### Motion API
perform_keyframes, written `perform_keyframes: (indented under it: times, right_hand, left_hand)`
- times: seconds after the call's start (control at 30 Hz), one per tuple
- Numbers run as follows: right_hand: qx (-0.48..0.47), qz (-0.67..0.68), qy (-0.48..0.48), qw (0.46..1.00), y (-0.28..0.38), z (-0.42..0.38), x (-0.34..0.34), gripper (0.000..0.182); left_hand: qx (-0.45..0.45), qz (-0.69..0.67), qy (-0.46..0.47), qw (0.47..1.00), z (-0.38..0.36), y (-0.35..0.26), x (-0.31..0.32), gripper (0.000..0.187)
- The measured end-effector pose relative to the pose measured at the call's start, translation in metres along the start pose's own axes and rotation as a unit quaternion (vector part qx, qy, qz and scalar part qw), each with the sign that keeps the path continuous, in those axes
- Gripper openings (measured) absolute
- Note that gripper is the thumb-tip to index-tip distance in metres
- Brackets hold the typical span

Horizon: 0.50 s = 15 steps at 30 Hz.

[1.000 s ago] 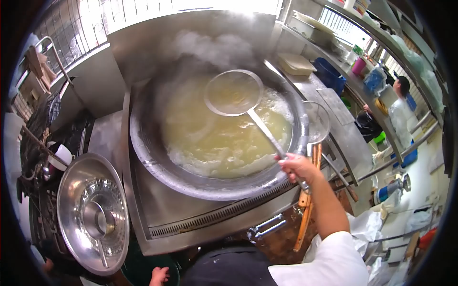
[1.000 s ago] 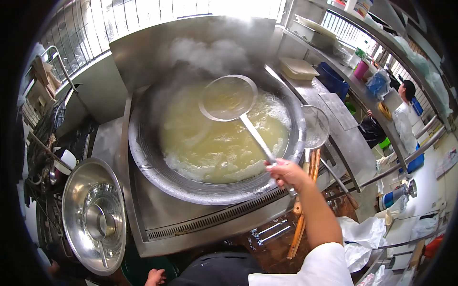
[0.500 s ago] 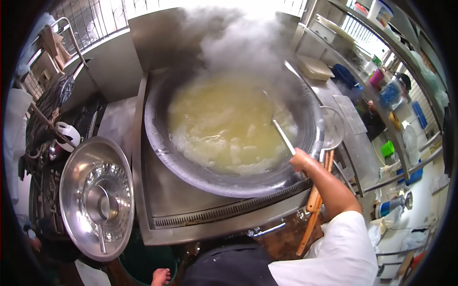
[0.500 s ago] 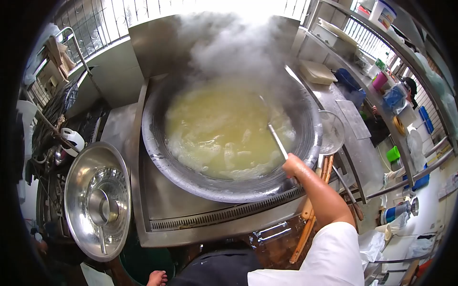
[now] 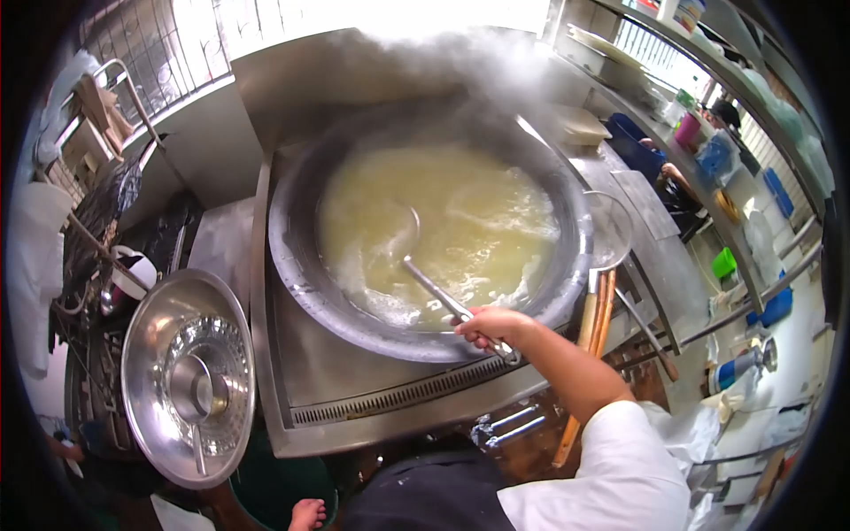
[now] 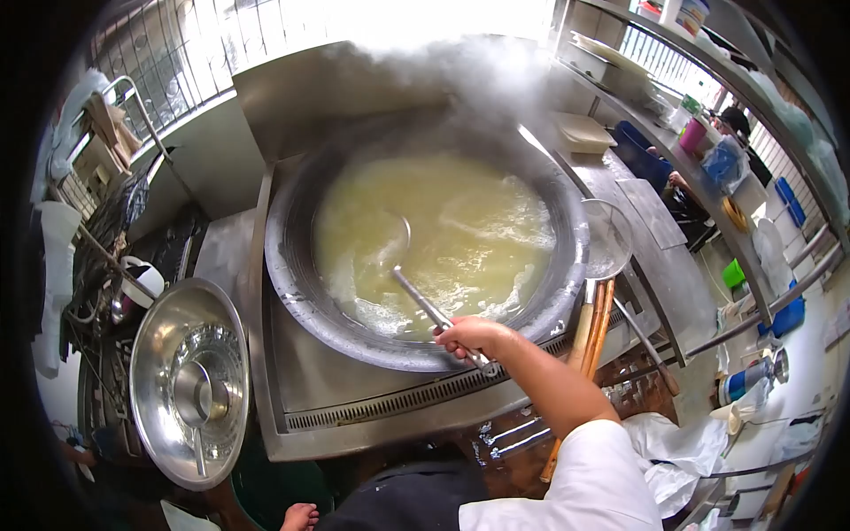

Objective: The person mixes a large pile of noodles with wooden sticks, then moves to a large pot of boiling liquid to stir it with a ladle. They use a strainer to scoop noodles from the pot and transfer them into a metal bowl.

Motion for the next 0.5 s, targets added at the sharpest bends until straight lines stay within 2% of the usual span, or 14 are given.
perform_keyframes:
  times: [0.17,0.23,0.37,0.43,0.5]
  right_hand:
    - [-0.021,0.213,0.146,0.966,-0.022,-0.011,0.024,0.028]
    - [-0.023,0.222,0.141,0.964,-0.025,-0.023,0.026,0.030]
    - [-0.081,0.161,0.102,0.978,-0.028,-0.040,0.008,0.035]
    - [-0.077,0.034,-0.014,0.996,-0.021,-0.061,-0.007,0.033]
    - [-0.114,-0.111,-0.088,0.983,-0.028,-0.068,-0.036,0.033]
  left_hand:
    - [-0.011,0.030,-0.001,0.999,0.000,-0.010,-0.014,0.024]
    - [-0.010,0.046,-0.003,0.999,-0.001,-0.017,-0.017,0.024]
    - [-0.020,0.049,-0.015,0.998,0.008,-0.041,-0.006,0.024]
    - [-0.026,0.061,-0.014,0.998,0.000,-0.058,0.000,0.024]
    - [-0.022,0.070,-0.003,0.997,-0.010,-0.070,0.006,0.024]
Point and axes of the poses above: each hand's wrist, its own z-axis towards the middle knuckle, its own x-axis out of the palm, y = z × x, the point moved 2 cm from there along z, towards the middle knuckle, and after that the axes turned 1 degree about -x, right-handed, at the moved point
